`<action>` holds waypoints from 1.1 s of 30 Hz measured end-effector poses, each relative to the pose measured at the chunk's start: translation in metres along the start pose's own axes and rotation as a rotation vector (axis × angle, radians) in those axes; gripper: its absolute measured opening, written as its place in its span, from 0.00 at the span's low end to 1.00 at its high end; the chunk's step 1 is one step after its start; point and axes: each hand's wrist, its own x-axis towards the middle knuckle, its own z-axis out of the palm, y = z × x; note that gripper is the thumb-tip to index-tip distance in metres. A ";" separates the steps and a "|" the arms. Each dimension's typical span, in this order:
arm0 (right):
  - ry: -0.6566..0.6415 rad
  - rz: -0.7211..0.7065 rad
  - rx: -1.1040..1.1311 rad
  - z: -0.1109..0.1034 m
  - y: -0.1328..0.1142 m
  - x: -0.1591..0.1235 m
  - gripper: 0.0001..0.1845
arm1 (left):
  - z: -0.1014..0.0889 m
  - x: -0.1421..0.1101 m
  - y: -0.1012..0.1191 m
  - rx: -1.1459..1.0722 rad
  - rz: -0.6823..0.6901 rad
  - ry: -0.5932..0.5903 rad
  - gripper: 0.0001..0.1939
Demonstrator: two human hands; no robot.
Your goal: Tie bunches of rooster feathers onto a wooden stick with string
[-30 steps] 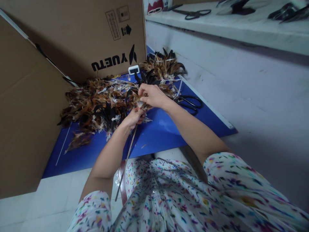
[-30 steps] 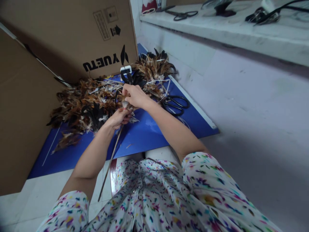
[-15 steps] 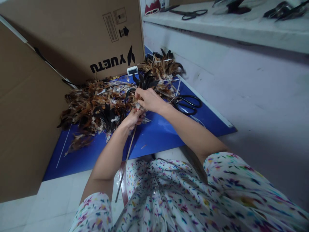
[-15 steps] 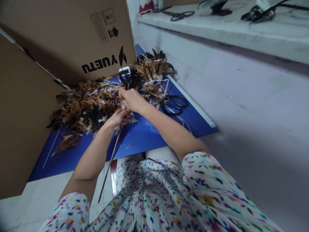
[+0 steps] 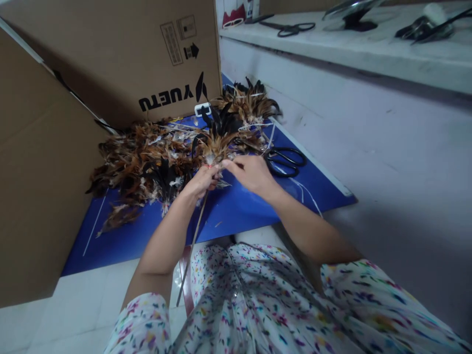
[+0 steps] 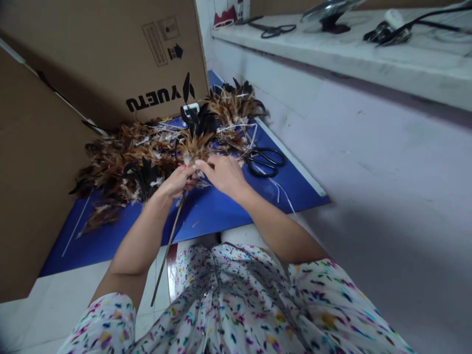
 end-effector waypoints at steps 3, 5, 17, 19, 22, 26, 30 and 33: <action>-0.297 0.247 0.309 0.015 0.006 0.003 0.28 | 0.002 -0.002 0.001 0.027 0.028 -0.004 0.12; -0.432 0.405 0.543 0.023 0.006 0.012 0.27 | 0.003 -0.004 0.001 0.042 0.042 0.006 0.13; -0.159 0.362 1.020 0.067 -0.004 0.028 0.14 | 0.005 -0.004 -0.010 0.037 0.164 0.046 0.11; -0.150 0.321 1.038 0.070 -0.001 0.027 0.16 | 0.007 -0.004 -0.011 0.035 0.168 0.050 0.11; -0.173 0.313 1.066 0.068 0.003 0.025 0.20 | 0.010 -0.008 -0.005 -0.011 0.163 0.022 0.11; -0.249 0.321 1.128 0.061 0.005 0.025 0.25 | 0.009 -0.017 0.009 -0.198 0.114 -0.070 0.06; -0.231 0.322 1.180 0.059 0.007 0.026 0.27 | 0.002 -0.017 0.016 -0.324 0.056 -0.127 0.03; -0.225 0.313 1.176 0.061 0.009 0.027 0.27 | -0.002 -0.014 0.016 -0.325 0.012 -0.166 0.08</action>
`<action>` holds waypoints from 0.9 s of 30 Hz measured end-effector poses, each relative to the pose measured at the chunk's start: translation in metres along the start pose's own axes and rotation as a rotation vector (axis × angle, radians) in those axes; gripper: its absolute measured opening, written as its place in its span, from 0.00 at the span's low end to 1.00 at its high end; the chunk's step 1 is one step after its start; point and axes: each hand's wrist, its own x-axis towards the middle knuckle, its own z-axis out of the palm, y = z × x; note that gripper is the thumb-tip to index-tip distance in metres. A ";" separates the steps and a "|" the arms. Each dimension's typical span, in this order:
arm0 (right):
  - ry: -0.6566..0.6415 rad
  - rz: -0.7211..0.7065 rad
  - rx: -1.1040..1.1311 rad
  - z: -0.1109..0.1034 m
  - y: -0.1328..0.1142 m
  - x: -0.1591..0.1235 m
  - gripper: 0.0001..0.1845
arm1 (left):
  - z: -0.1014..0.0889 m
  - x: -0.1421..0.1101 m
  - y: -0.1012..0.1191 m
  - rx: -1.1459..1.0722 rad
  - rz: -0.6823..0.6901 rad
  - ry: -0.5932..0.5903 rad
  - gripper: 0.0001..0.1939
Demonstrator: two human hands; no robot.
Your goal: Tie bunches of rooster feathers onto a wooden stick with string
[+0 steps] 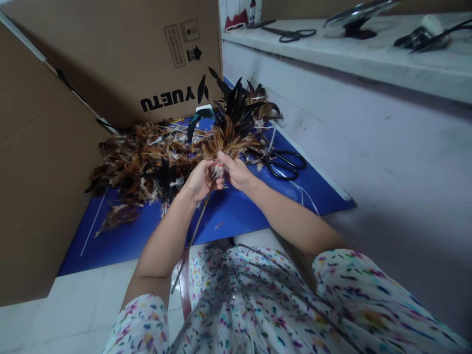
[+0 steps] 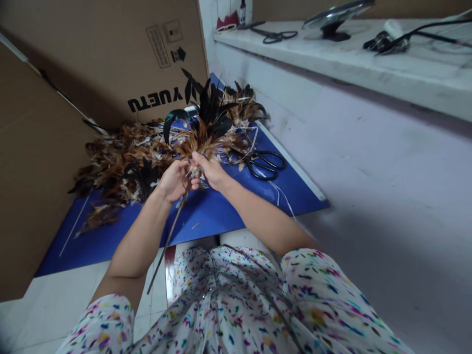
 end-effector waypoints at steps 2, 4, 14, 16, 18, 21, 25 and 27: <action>-0.014 -0.006 -0.005 0.000 0.001 0.000 0.26 | -0.002 0.001 -0.001 0.005 -0.019 -0.023 0.08; -0.046 -0.011 -0.001 0.001 0.000 0.000 0.25 | -0.003 0.001 -0.003 0.028 -0.013 -0.044 0.10; -0.154 0.030 -0.004 0.003 -0.007 -0.008 0.26 | -0.013 -0.001 -0.005 0.255 0.037 -0.131 0.21; -0.172 0.043 -0.024 0.002 -0.007 -0.008 0.27 | -0.014 -0.001 -0.003 0.294 0.031 -0.123 0.20; -0.186 0.048 -0.043 0.000 -0.006 -0.008 0.28 | -0.015 0.000 -0.003 0.329 0.028 -0.109 0.19; -0.208 0.022 -0.031 -0.001 -0.005 -0.006 0.27 | -0.020 0.003 -0.005 0.354 0.056 -0.100 0.21; -0.254 -0.001 -0.012 -0.001 -0.004 -0.004 0.27 | -0.029 0.008 -0.007 0.406 0.136 -0.089 0.20; -0.259 -0.023 0.008 0.000 -0.004 -0.003 0.27 | -0.031 0.009 -0.006 0.475 0.176 -0.081 0.18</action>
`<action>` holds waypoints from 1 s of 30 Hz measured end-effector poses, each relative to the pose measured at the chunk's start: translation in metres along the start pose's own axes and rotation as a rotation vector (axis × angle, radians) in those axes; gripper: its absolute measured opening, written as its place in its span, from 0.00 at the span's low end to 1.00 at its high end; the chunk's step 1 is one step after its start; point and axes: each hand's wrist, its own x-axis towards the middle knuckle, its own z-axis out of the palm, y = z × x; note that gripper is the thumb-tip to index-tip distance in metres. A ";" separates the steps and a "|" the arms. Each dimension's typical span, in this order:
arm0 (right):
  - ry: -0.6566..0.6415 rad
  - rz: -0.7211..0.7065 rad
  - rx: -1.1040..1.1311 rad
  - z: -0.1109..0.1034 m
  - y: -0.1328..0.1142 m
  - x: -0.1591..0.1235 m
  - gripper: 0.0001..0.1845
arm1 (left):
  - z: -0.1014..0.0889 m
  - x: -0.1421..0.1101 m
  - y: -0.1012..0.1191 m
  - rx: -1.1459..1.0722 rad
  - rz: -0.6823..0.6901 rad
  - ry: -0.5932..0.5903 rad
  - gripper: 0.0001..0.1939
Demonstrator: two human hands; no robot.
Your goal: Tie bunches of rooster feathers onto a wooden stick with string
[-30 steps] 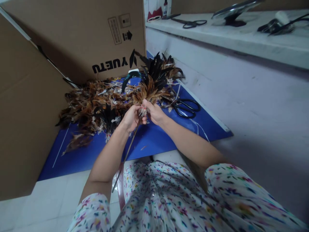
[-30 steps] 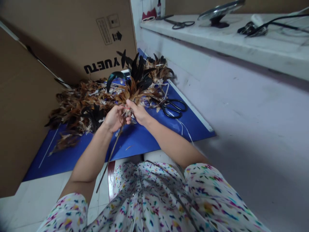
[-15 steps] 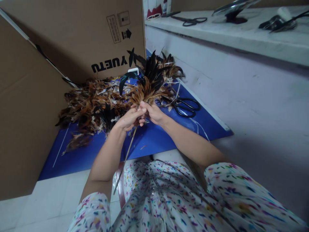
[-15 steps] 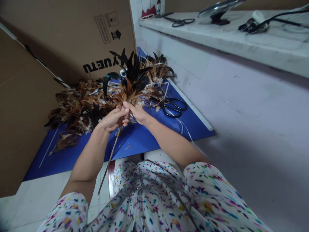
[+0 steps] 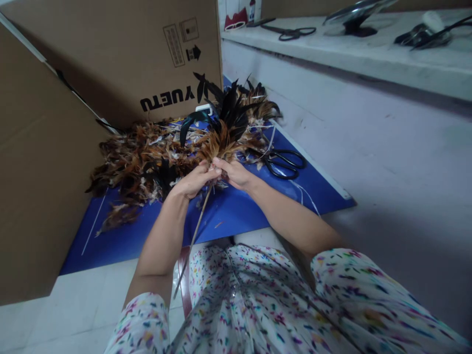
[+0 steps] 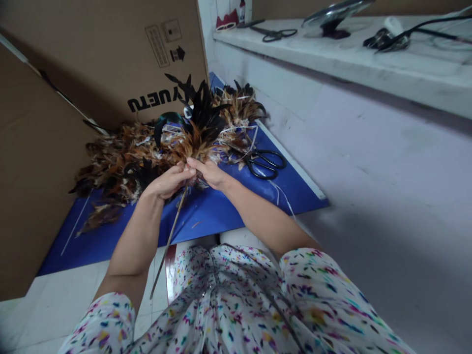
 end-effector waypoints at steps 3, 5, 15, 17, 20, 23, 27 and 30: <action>-0.007 -0.017 0.000 0.000 0.000 0.001 0.27 | -0.001 -0.001 0.002 0.035 0.041 0.014 0.16; -0.017 0.011 -0.031 -0.002 0.000 0.000 0.28 | 0.001 -0.002 0.003 -0.029 0.007 0.001 0.15; 0.026 0.022 -0.003 -0.005 0.000 0.000 0.26 | 0.019 -0.005 0.010 -0.358 -0.117 -0.062 0.21; 0.029 0.015 0.032 -0.004 -0.001 0.000 0.25 | 0.023 -0.006 0.011 -0.338 -0.114 -0.041 0.22; 0.025 0.075 0.084 -0.006 -0.004 0.001 0.26 | 0.028 -0.006 0.011 -0.284 -0.106 0.012 0.19; 0.041 0.128 0.088 -0.008 -0.008 0.000 0.28 | 0.032 -0.005 0.010 -0.242 -0.123 0.062 0.15; 0.106 0.082 -0.007 -0.007 -0.006 -0.001 0.24 | 0.036 -0.005 0.008 -0.190 -0.136 0.097 0.13; 0.173 0.071 -0.102 -0.004 -0.001 0.000 0.22 | 0.038 -0.004 0.007 -0.154 -0.114 0.094 0.12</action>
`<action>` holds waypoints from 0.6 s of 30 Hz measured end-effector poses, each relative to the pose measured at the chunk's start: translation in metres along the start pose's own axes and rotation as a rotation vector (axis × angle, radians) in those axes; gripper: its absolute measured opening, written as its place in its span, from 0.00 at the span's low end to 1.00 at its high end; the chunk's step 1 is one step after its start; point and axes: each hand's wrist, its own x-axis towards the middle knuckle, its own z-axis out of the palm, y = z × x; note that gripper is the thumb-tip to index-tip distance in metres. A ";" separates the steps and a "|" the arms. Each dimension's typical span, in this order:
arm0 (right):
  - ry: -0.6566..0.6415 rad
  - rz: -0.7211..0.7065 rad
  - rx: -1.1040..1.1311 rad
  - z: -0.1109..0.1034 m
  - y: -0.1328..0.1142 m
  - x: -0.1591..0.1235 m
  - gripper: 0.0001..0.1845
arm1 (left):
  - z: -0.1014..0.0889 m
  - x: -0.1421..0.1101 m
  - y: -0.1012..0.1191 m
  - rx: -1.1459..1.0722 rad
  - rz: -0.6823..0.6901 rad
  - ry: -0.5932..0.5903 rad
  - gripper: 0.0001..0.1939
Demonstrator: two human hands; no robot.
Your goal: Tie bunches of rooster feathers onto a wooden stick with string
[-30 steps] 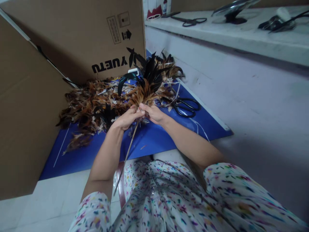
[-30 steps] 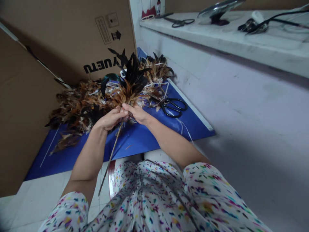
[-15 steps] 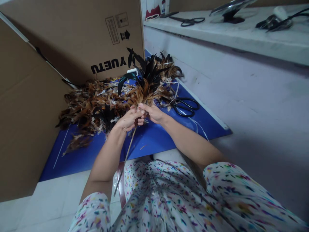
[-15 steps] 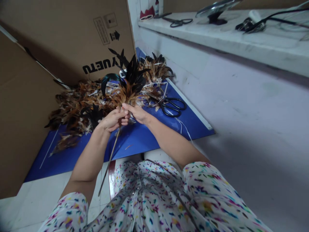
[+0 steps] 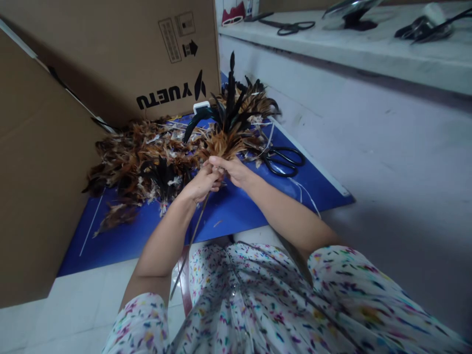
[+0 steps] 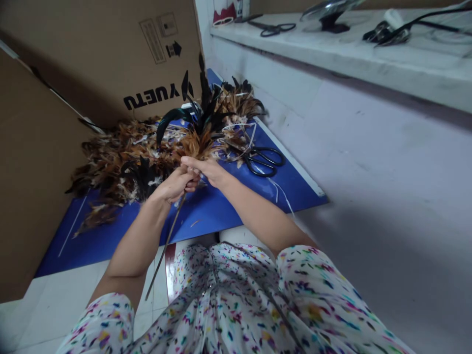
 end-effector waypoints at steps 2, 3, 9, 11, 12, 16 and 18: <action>0.063 -0.012 -0.033 0.003 0.002 0.001 0.20 | 0.001 0.001 -0.002 0.005 0.013 -0.011 0.13; 0.094 -0.011 -0.035 0.005 0.002 0.002 0.19 | 0.001 0.002 -0.002 0.005 0.012 -0.012 0.13; 0.178 0.076 -0.045 0.010 -0.004 0.001 0.15 | 0.001 0.004 -0.005 0.002 0.006 -0.013 0.08; 0.184 0.085 -0.053 0.010 -0.005 0.000 0.15 | 0.001 0.003 -0.004 -0.032 0.020 -0.040 0.08; 0.185 0.083 -0.051 0.010 -0.004 0.000 0.16 | 0.001 0.003 -0.004 -0.057 0.022 -0.049 0.09; 0.194 0.010 -0.071 0.009 -0.001 0.002 0.17 | -0.002 0.004 -0.002 -0.166 -0.020 -0.060 0.13; 0.190 -0.024 -0.066 0.009 0.002 0.003 0.18 | -0.004 0.004 0.000 -0.207 -0.059 -0.067 0.15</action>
